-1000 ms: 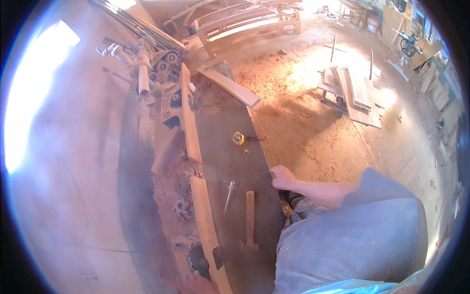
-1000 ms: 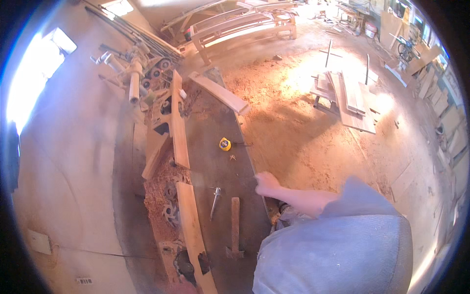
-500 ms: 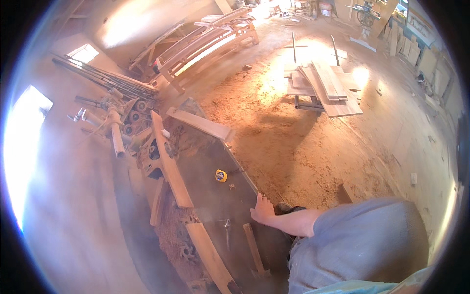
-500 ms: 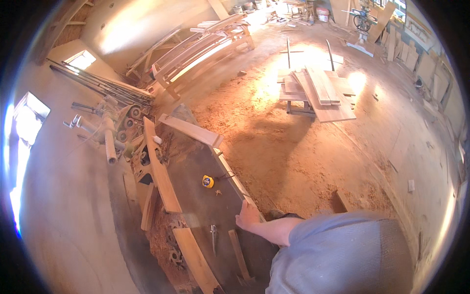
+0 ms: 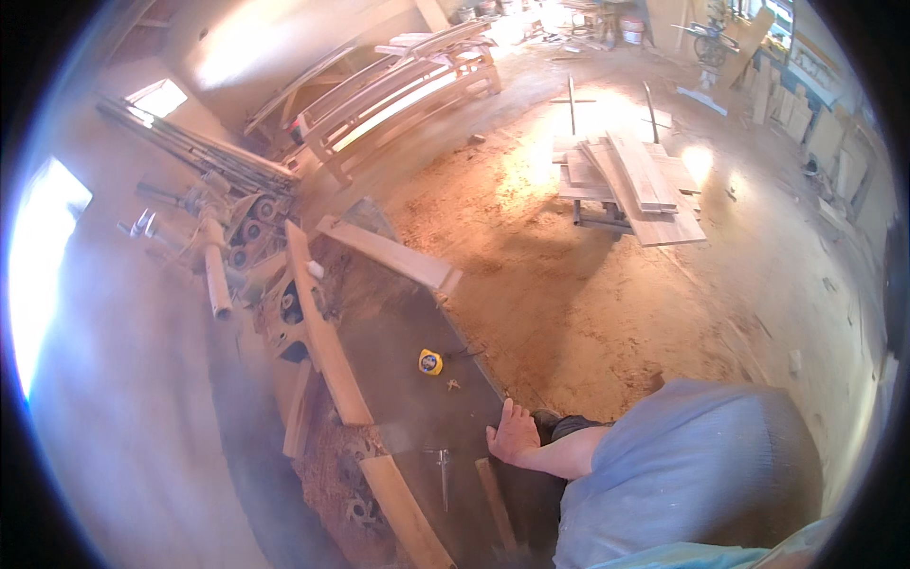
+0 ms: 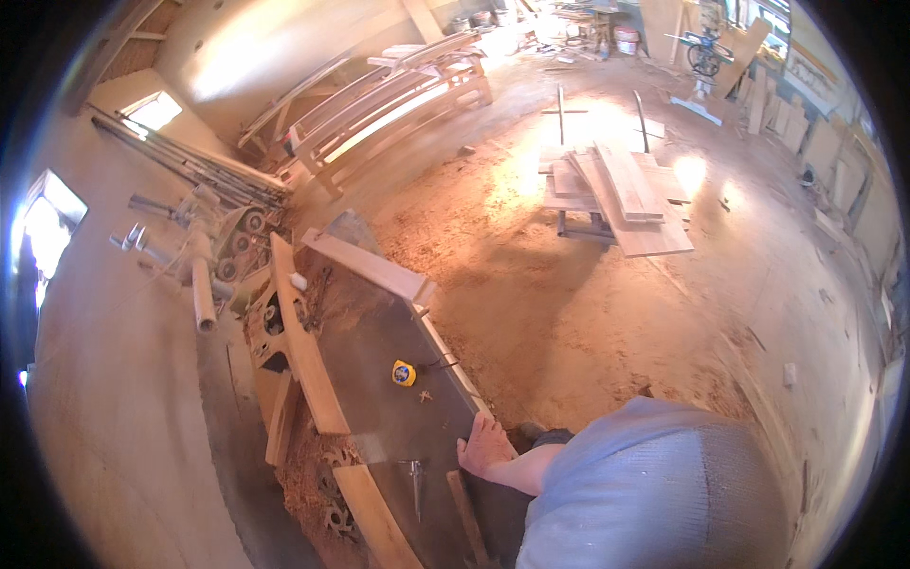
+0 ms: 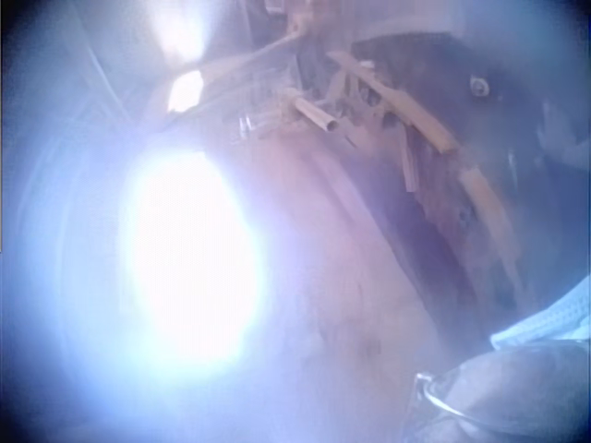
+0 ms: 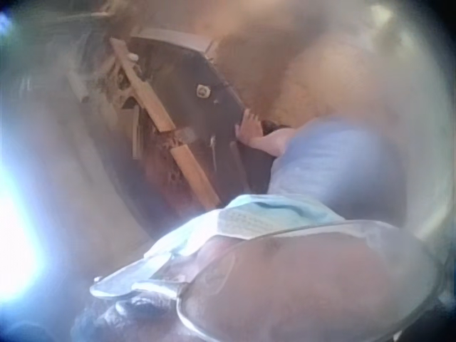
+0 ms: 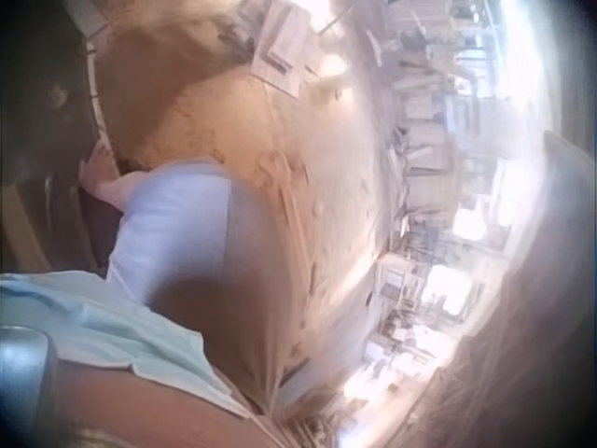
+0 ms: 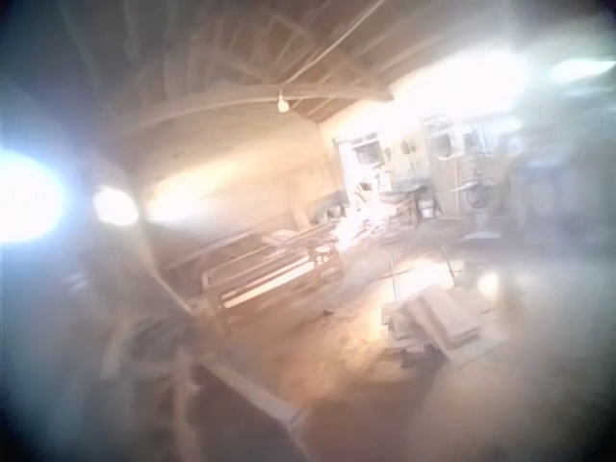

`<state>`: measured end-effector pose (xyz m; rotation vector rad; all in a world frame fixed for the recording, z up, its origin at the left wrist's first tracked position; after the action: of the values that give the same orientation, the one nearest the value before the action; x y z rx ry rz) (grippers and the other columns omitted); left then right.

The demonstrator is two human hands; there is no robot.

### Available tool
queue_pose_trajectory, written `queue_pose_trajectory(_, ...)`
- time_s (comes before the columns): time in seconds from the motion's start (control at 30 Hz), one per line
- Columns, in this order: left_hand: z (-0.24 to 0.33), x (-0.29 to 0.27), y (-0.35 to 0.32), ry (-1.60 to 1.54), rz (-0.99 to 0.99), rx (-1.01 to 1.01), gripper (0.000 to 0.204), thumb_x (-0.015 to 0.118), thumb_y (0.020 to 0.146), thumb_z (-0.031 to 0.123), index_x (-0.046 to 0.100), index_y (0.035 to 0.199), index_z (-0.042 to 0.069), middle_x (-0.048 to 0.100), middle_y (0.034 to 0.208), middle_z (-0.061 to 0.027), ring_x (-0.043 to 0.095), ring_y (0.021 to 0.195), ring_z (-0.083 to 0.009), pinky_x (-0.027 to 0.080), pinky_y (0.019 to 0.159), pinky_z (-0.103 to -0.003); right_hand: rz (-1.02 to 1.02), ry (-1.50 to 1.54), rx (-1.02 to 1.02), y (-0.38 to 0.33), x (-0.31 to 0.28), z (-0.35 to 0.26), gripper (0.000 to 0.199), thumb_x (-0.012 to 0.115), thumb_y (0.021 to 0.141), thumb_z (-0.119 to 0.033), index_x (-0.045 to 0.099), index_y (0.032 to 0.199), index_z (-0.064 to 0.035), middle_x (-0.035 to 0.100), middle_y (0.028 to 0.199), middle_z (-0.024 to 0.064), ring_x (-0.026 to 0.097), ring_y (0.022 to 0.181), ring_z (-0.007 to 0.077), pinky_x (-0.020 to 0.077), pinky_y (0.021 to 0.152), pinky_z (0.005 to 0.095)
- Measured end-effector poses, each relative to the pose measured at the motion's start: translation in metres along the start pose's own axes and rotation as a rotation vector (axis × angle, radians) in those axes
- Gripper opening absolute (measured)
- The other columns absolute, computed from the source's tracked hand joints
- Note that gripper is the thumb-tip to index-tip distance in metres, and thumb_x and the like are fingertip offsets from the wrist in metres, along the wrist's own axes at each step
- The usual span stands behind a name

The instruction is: The person assembles mechanical components on a workbench, using a wrench and hammer to tighten and secure parts. They handle metal plates, bolts, and a circular saw blade, positioning and fastening them together.

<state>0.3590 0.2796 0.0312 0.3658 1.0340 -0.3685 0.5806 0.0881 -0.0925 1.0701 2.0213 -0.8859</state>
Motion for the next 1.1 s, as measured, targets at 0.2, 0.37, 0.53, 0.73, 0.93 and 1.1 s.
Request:
queue_pose_trajectory(0.2,0.0,0.004,0.006,-0.001,-0.007,-0.012,0.044,0.059,0.104,0.01,0.057,0.148,0.004,0.061,0.147,-0.0173,0.059,0.132,-0.0329,0.044,0.113,-0.042,0.004,-0.02,-0.015,0.001,0.0,-0.002,0.087,0.065,0.094,-0.043,0.03,0.151,0.0116,0.054,0.131,0.0281,0.054,0.122,0.0419,0.0458,0.104,0.0506)
queue_pose_trajectory(0.37,-0.004,0.003,0.004,-0.012,-0.007,-0.033,0.044,0.059,0.104,0.01,0.057,0.148,0.004,0.061,0.147,-0.0172,0.059,0.132,-0.0331,0.044,0.113,-0.042,0.024,-0.003,-0.017,0.001,-0.004,0.0,0.085,0.066,0.093,-0.043,0.033,0.15,0.0119,0.053,0.132,0.0276,0.053,0.122,0.042,0.0459,0.103,0.0509)
queue_pose_trajectory(0.53,-0.013,-0.002,-0.006,-0.009,-0.001,-0.06,0.044,0.059,0.104,0.01,0.057,0.148,0.004,0.061,0.147,-0.0171,0.059,0.131,-0.0332,0.044,0.113,-0.042,0.004,-0.007,-0.022,-0.002,0.001,-0.004,0.086,0.066,0.093,-0.042,0.031,0.15,0.0117,0.053,0.132,0.0285,0.054,0.122,0.0436,0.0463,0.103,0.0514)
queue_pose_trajectory(0.73,-0.019,-0.005,-0.011,-0.015,0.0,-0.072,0.044,0.059,0.104,0.009,0.057,0.148,0.004,0.061,0.146,-0.017,0.059,0.131,-0.0335,0.045,0.112,-0.042,-0.021,-0.005,-0.024,-0.003,-0.003,-0.004,0.084,0.065,0.094,-0.042,0.031,0.15,0.0109,0.052,0.137,0.0305,0.054,0.123,0.0442,0.0463,0.104,0.0528)
queue_pose_trajectory(0.93,-0.02,-0.003,-0.011,-0.016,0.011,-0.066,0.044,0.059,0.104,0.009,0.057,0.148,0.004,0.062,0.146,-0.0169,0.059,0.131,-0.0337,0.045,0.112,-0.042,0.022,0.003,-0.041,0.0,0.0,-0.001,0.087,0.066,0.093,-0.042,0.03,0.15,0.0133,0.054,0.131,0.0302,0.055,0.121,0.0442,0.0471,0.103,0.0516)
queue_pose_trajectory(1.1,-0.025,-0.004,-0.009,-0.014,0.014,-0.071,0.044,0.058,0.104,0.009,0.057,0.148,0.005,0.062,0.146,-0.0168,0.059,0.131,-0.0339,0.045,0.112,-0.042,-0.024,0.018,-0.034,-0.002,-0.002,-0.004,0.083,0.062,0.096,-0.041,0.029,0.15,0.0116,0.052,0.138,0.0304,0.054,0.125,0.0449,0.0454,0.105,0.0529)
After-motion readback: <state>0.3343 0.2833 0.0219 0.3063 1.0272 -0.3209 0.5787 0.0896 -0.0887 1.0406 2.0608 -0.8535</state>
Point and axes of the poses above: each hand's wrist, its own y-axis towards the middle knuckle, its own x-axis out of the palm, z = x × y, the point moved 8 cm from there along y, towards the middle knuckle
